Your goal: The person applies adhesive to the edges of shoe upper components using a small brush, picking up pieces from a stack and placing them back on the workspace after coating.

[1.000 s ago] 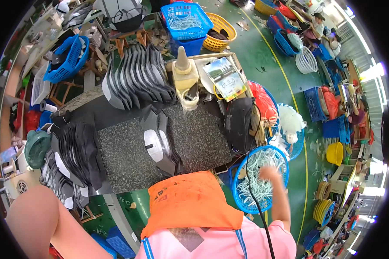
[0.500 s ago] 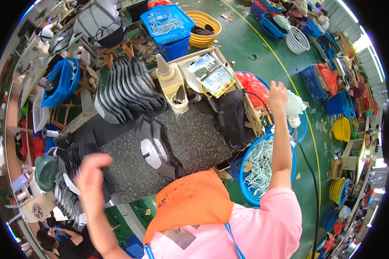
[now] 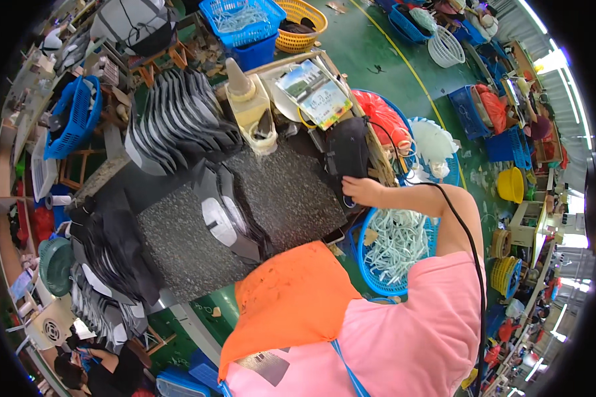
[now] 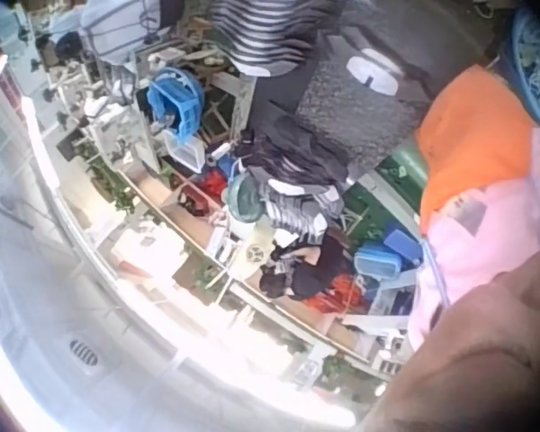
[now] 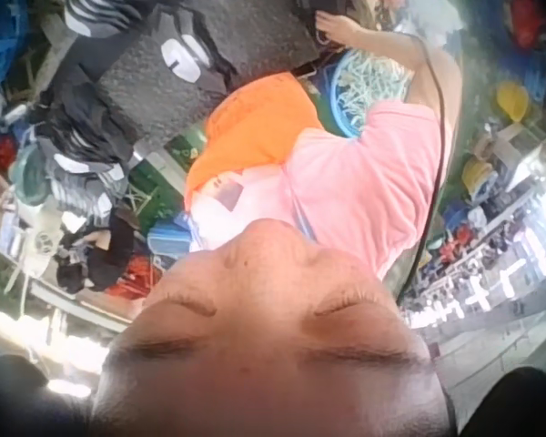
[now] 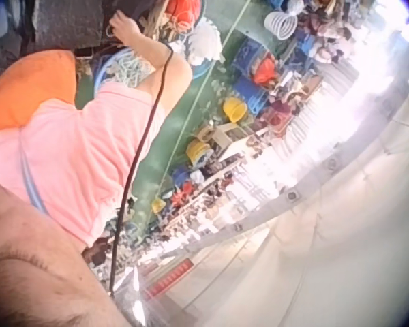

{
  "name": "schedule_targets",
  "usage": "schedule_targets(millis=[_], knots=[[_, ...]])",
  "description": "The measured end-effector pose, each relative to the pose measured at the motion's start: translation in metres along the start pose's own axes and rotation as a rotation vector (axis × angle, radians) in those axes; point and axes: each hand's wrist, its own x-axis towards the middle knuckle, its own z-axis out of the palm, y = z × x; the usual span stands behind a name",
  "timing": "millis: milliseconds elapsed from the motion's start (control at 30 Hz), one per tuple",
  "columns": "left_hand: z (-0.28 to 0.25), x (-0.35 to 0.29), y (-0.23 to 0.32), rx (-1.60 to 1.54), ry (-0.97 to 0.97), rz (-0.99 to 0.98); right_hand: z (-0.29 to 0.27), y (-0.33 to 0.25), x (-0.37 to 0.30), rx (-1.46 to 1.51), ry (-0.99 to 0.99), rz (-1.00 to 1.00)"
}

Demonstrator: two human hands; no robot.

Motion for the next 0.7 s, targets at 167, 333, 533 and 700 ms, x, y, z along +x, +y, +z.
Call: schedule_targets(millis=[167,333,533,700], knots=[[0.003,0.002,0.014,-0.055,0.006,0.019,-0.037,0.045,-0.011,0.467,-0.010,-0.067],[0.010,0.001,0.014,-0.075,0.005,0.034,-0.074,0.094,-0.031,0.697,0.370,0.295],[0.013,0.016,0.019,-0.041,-0.027,0.083,-0.114,0.156,-0.081,0.867,0.714,0.781],[0.008,0.039,0.027,0.011,-0.068,0.143,-0.195,0.145,-0.140,1.049,0.949,0.996]])
